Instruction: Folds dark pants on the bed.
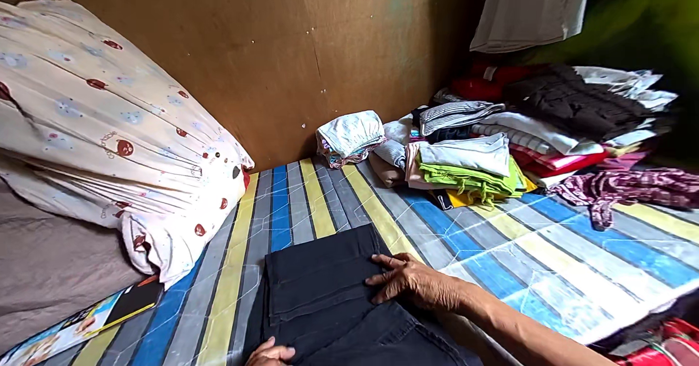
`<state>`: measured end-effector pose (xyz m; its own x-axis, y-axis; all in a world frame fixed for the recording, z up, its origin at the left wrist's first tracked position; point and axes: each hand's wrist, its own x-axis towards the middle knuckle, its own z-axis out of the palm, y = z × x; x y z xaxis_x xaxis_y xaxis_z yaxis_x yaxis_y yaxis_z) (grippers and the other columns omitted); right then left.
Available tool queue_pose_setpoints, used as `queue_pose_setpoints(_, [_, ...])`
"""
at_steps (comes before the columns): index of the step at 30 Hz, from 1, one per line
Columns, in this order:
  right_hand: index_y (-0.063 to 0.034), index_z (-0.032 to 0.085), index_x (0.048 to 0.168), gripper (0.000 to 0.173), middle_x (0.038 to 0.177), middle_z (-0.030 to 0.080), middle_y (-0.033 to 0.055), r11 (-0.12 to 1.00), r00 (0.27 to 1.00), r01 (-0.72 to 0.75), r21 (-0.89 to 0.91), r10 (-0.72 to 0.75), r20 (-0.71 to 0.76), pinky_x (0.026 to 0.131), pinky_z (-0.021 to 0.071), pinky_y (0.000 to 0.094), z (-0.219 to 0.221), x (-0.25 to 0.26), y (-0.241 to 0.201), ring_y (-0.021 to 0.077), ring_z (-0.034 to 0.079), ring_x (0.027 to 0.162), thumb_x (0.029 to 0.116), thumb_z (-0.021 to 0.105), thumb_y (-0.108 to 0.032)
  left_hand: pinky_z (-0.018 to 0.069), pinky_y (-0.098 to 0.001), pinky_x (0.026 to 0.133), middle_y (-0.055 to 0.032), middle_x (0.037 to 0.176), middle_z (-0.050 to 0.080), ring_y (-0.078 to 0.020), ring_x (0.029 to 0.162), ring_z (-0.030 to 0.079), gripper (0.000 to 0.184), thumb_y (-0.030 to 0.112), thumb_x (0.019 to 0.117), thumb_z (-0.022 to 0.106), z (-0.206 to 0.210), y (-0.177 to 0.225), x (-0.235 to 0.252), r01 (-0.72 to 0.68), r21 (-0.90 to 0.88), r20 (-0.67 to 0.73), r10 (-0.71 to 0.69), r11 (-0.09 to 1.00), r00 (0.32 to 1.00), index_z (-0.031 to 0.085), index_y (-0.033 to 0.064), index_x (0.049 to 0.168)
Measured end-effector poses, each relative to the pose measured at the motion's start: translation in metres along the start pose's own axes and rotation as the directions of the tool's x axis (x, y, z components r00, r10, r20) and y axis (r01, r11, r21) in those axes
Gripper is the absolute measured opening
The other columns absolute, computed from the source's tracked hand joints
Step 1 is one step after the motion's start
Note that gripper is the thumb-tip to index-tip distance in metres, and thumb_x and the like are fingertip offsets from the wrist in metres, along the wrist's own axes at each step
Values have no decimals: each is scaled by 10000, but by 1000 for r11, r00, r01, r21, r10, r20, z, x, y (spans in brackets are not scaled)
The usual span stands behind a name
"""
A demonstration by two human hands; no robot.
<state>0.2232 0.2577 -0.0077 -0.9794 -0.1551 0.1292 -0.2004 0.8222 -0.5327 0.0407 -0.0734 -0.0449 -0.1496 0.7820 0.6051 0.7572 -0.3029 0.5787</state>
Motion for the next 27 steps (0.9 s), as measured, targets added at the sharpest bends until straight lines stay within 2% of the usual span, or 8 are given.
queue_pose_setpoints(5, [-97,730,1279,431,1443,624,100,994,999,16,-112,-20,-28,1081,338,716,6,-17,7,467,428,1446,950,520,85,431,-219,1067,-120,1113,693,21,1160,586,620,464,1069,475,3,6,19,40,-91,-152,-53,995,987,581,-145,1121])
queue_pose_setpoints(9, [14,549,1451,486,1521,507,243,981,972,-183,-64,191,137,1193,182,661,-10,-23,-13,469,333,1497,1000,611,-158,486,-123,924,226,973,665,188,962,579,352,311,1033,535,8,17,40,240,-181,-395,-294,954,870,568,-34,1091])
queue_pose_setpoints(12, [124,545,1360,425,1410,529,352,961,938,-251,-117,271,215,1141,226,701,-19,-20,-22,509,439,1383,1017,567,-126,457,-171,971,-77,1025,612,60,996,576,371,102,1047,389,4,19,75,479,-212,-427,-522,852,739,504,-225,1181])
queue_pose_setpoints(14, [170,545,1334,372,1405,525,371,954,941,-299,-6,296,166,1164,209,668,-23,-22,-23,509,435,1387,1042,407,-14,439,-323,1058,-257,1240,602,-141,1164,581,450,182,1088,358,-1,6,100,637,-205,-396,-658,743,641,526,-192,1274])
queue_pose_setpoints(17, [141,490,1418,587,1486,480,332,802,858,-504,322,508,77,1224,199,552,-25,-17,-19,423,394,1455,1140,153,-251,313,-566,1149,-321,1473,467,-386,1412,420,545,333,1110,396,-5,-31,125,821,-232,-276,-845,521,458,508,-132,1372])
queue_pose_setpoints(20, [92,489,1452,616,1478,510,302,727,802,-516,452,595,-42,1222,180,584,-14,-7,-22,392,422,1446,1138,211,-360,298,-602,1146,-313,1511,434,-415,1443,380,580,379,1104,426,-5,-61,140,923,-193,-184,-937,332,298,482,-105,1419])
queue_pose_setpoints(23, [50,511,1433,495,1329,633,255,746,775,-516,421,616,-141,1199,231,587,0,0,-26,359,549,1324,1068,533,-284,308,-582,1145,-313,1506,438,-402,1434,395,580,382,1105,418,-3,-65,145,933,-181,-182,-943,312,279,483,-102,1417])
queue_pose_setpoints(27, [33,498,1446,475,1336,629,240,680,696,-574,456,699,-167,1194,222,588,4,11,-36,351,539,1330,1038,583,-193,382,-576,1094,-348,1335,576,-446,1318,525,594,371,1130,321,-1,-60,153,907,283,-240,-893,311,381,602,-138,1255])
